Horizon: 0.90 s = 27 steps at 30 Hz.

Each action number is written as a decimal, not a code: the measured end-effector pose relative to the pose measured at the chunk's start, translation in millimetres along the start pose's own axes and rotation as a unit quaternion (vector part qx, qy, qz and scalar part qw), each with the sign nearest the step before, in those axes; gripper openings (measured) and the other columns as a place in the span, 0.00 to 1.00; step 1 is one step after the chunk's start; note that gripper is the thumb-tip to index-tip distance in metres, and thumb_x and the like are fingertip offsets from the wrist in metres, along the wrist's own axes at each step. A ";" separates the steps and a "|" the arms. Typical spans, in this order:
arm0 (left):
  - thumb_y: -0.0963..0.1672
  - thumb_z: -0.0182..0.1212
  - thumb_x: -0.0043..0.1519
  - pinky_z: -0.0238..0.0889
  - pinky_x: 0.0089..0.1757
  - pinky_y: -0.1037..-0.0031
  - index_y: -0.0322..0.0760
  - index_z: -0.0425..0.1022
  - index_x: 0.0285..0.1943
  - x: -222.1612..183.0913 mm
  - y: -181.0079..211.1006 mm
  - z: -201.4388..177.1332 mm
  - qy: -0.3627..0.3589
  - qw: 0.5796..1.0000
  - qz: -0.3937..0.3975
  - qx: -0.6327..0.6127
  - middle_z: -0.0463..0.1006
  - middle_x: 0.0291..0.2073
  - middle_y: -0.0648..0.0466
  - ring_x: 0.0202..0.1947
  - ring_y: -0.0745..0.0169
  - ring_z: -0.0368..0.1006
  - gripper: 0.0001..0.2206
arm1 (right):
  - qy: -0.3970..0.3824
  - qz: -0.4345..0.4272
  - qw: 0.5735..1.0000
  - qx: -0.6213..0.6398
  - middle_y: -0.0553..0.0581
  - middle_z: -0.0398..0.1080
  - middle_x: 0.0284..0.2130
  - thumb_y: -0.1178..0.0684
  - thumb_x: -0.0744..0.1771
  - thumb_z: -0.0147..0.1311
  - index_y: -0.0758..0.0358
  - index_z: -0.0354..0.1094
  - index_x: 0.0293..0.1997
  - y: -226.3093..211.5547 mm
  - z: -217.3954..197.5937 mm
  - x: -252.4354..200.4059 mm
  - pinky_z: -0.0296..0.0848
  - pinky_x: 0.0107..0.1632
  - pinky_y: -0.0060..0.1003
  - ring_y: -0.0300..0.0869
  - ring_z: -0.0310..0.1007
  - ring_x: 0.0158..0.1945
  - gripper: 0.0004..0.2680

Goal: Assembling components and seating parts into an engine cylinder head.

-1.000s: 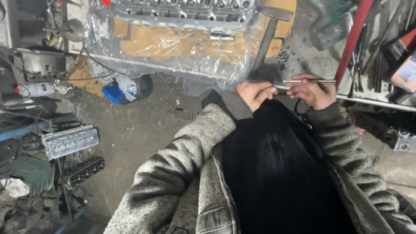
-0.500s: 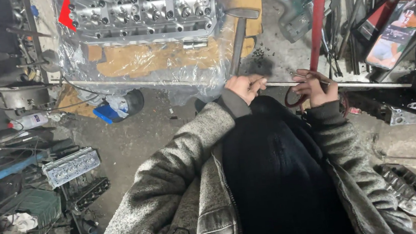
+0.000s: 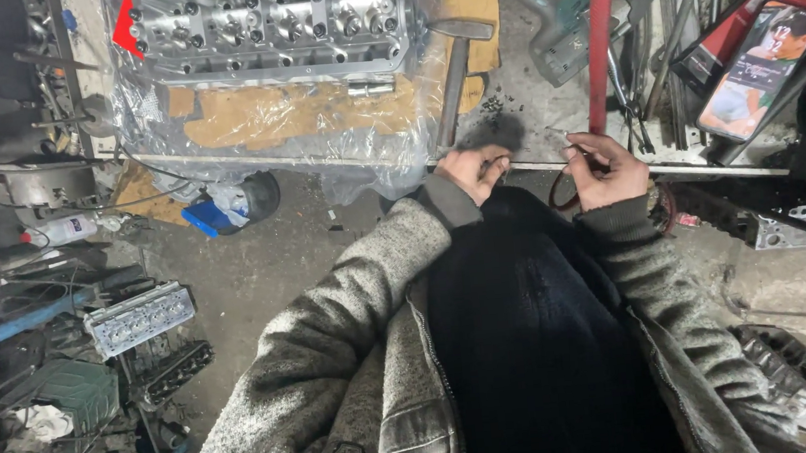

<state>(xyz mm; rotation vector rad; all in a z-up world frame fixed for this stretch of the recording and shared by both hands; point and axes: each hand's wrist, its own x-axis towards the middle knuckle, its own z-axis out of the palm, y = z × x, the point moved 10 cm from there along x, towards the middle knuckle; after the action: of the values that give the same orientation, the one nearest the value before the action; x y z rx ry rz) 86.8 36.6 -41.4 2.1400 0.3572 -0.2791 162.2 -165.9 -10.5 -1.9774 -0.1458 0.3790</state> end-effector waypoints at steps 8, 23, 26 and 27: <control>0.52 0.58 0.70 0.76 0.42 0.67 0.44 0.85 0.42 6.9 -14.4 11.2 -0.026 0.998 -0.052 -0.020 0.86 0.31 0.52 0.33 0.56 0.84 0.14 | -0.008 0.033 0.999 0.025 0.59 0.78 0.31 0.56 0.72 0.57 0.72 0.77 0.46 31.7 -4.2 -3.6 0.76 0.40 0.29 0.37 0.78 0.33 0.07; 0.58 0.76 0.52 0.49 0.71 0.53 0.38 0.54 0.79 -13.7 62.0 -38.4 0.084 0.978 0.192 -0.022 0.54 0.77 0.38 0.78 0.35 0.50 0.49 | -0.010 -0.254 0.964 -0.071 0.66 0.71 0.57 0.55 0.63 0.73 0.68 0.66 0.66 -75.4 -10.2 -18.9 0.79 0.51 0.38 0.49 0.75 0.55 0.25; 0.58 0.76 0.52 0.49 0.71 0.52 0.39 0.55 0.79 -23.7 49.3 -72.9 0.142 0.974 0.175 -0.013 0.54 0.77 0.39 0.78 0.35 0.50 0.49 | -0.070 -0.293 0.952 -0.054 0.66 0.69 0.59 0.55 0.61 0.73 0.67 0.65 0.67 -93.6 25.2 0.2 0.78 0.50 0.38 0.51 0.73 0.58 0.27; 0.58 0.76 0.52 0.50 0.71 0.53 0.40 0.57 0.79 -35.3 40.4 -80.3 0.160 0.974 0.158 -0.024 0.56 0.77 0.41 0.78 0.37 0.52 0.48 | -0.098 -0.306 0.946 -0.037 0.67 0.67 0.61 0.55 0.61 0.72 0.67 0.65 0.67 -98.6 38.4 -2.3 0.79 0.50 0.38 0.52 0.72 0.61 0.27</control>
<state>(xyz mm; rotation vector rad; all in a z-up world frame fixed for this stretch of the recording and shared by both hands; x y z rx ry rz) 73.5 76.4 45.5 2.1543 0.1962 0.2579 154.1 -91.4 64.3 -1.8494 -0.8865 0.1595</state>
